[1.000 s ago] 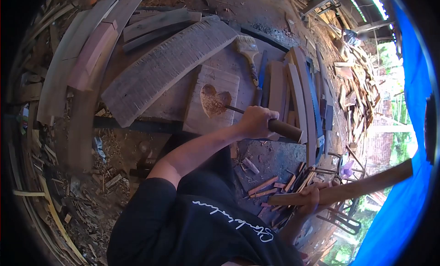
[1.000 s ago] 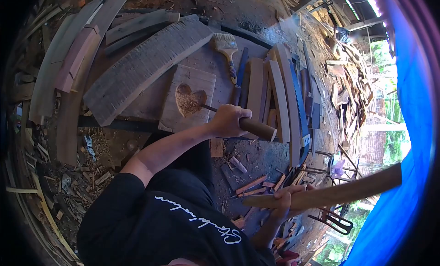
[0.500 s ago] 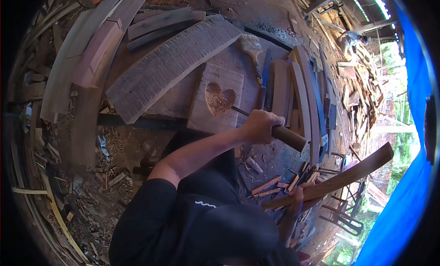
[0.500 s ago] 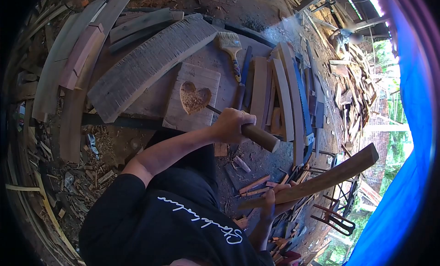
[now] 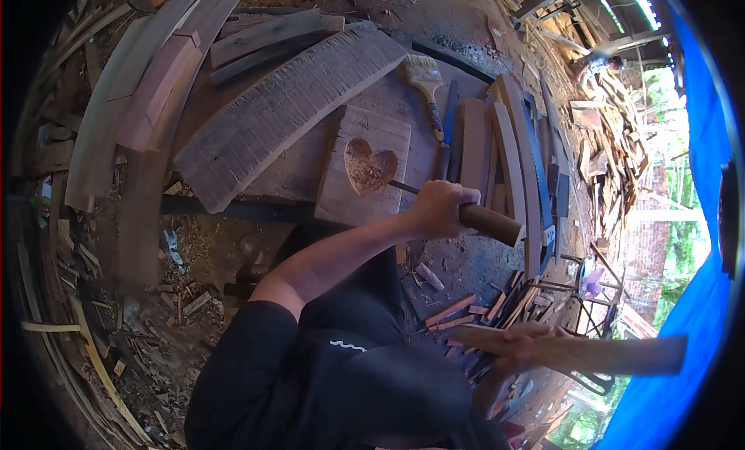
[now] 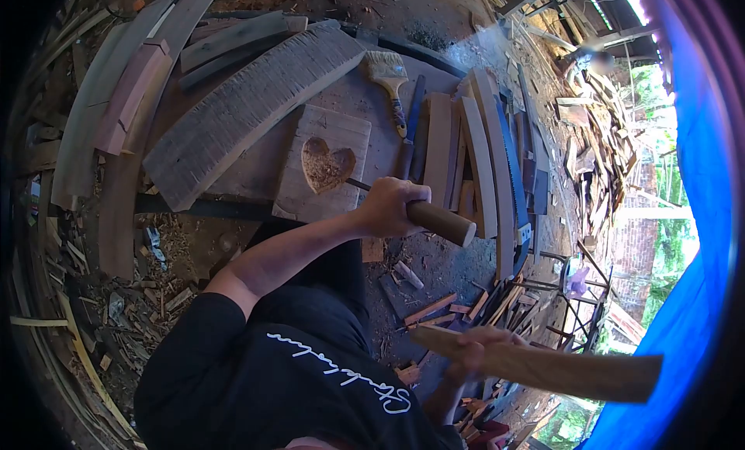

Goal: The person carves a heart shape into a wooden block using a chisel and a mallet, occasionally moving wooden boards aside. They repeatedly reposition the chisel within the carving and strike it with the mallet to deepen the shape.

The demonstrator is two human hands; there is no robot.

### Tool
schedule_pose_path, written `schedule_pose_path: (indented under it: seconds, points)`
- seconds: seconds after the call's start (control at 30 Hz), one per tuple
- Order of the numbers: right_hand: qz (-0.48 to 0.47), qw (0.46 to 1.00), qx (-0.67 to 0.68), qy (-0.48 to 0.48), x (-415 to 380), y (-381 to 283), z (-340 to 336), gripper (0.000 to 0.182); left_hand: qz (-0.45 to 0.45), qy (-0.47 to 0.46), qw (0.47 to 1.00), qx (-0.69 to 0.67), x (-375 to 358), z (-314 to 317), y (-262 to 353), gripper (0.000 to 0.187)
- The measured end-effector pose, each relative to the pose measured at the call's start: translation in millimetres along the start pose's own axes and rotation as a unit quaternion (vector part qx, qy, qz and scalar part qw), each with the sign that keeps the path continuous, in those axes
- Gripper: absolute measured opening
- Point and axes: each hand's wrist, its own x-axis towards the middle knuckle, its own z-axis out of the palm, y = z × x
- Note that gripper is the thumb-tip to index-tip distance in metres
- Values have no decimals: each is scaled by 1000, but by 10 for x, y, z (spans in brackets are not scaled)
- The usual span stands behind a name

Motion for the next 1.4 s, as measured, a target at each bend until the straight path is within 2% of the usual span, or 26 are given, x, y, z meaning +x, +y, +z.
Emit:
schedule_pose_path:
  seconds: [0.03,0.07,0.1,0.13,0.17,0.23,0.27,0.3,0.37,0.43,0.47,0.5,0.53,0.57,0.63,0.8,0.93,1.23,1.33,1.4]
  points:
    - [-57,963,-153,-215,-189,357,-226,61,-7,2,1000,-11,15,-13,-9,24]
    - [-54,964,-154,-212,-204,195,0,61,-5,-1,1000,-12,18,-28,-19,24]
    - [87,976,-113,-165,-163,-158,452,60,-27,-2,1000,9,23,-48,-32,24]
    - [222,966,-65,-114,-101,-383,693,58,-48,0,998,32,46,-68,-49,25]
    - [216,968,-62,-115,-13,-399,646,58,-46,6,998,37,72,-70,-75,25]
    - [272,957,96,8,68,-467,495,60,-27,-15,999,31,-3,-23,-101,25]
    - [235,957,138,97,157,-575,503,64,-27,-20,999,33,-30,-20,-107,25]
    - [236,956,139,101,252,-641,520,64,-27,-28,999,34,-38,-13,-110,24]
    - [79,947,227,211,358,-732,529,68,-22,-43,998,32,-75,27,-102,24]
    - [59,959,198,194,216,-513,544,72,-5,-38,998,46,-100,38,-105,24]
    - [29,989,63,131,204,-496,578,70,0,-41,998,47,-93,39,-100,24]
    - [2,995,-74,65,183,-493,596,69,8,-36,999,40,-99,36,-94,24]
    - [202,975,31,84,39,-589,680,64,14,-32,999,33,-105,28,-95,24]
    - [205,974,34,89,-29,-511,680,64,15,-38,999,35,-106,-3,-78,24]
    - [100,994,-24,43,-168,-337,687,70,37,-29,999,20,-113,-68,-30,23]
    - [158,982,63,81,-144,-446,729,69,44,-45,998,8,-226,-103,110,24]
    - [190,977,67,73,-185,-460,715,71,52,-53,997,17,-264,-91,116,26]
    - [181,978,77,73,-183,-473,735,70,12,-67,997,23,-203,-86,75,25]
    - [201,974,80,66,-119,-497,649,64,-2,-62,998,14,-169,-85,51,26]
    - [134,982,78,112,-47,-483,522,71,-6,-66,998,8,-146,-111,61,27]
